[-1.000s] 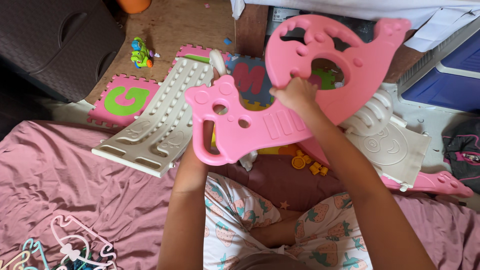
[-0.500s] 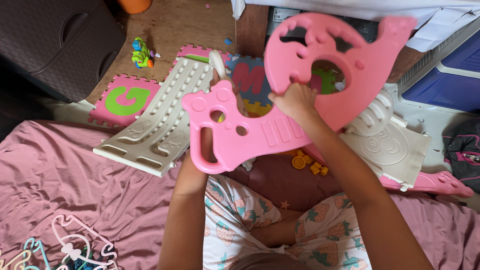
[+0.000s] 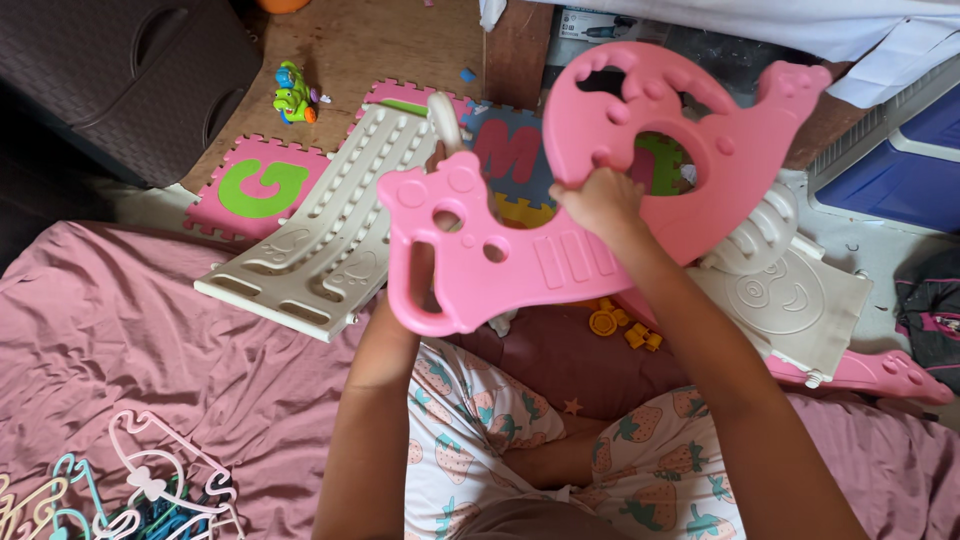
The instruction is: The person sits on the floor and assembles a pink and white plastic toy by connecting multiple parts and inserting yellow knobs. They align the pieces, press them together, and secure them with the knobs.
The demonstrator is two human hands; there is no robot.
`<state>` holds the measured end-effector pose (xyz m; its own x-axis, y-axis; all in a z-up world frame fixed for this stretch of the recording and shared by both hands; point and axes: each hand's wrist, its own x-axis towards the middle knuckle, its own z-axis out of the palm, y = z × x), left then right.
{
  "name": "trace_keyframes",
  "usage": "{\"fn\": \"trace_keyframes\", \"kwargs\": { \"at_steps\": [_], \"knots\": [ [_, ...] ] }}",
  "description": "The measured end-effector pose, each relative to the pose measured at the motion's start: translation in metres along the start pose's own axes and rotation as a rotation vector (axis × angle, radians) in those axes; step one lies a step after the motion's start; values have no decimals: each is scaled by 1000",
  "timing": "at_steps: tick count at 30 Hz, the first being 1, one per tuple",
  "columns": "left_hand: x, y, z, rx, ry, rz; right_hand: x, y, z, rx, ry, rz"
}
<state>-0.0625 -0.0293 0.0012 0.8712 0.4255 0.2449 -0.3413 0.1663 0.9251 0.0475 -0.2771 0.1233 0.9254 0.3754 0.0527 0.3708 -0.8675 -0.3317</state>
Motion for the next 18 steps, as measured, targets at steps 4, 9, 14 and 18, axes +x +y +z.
{"fn": "trace_keyframes", "kwargs": {
  "at_steps": [4,9,14,18],
  "knots": [
    [-10,13,-7,88,-98,-38,-10,-9,2,-30,131,-129],
    [22,-4,-13,12,-53,-71,-15,2,-5,-35,3,-48],
    [42,-41,-17,-185,2,-67,-11,22,-11,-71,43,5],
    [48,-48,-26,-122,7,27,-10,39,-10,-20,111,-19]
  ]
}}
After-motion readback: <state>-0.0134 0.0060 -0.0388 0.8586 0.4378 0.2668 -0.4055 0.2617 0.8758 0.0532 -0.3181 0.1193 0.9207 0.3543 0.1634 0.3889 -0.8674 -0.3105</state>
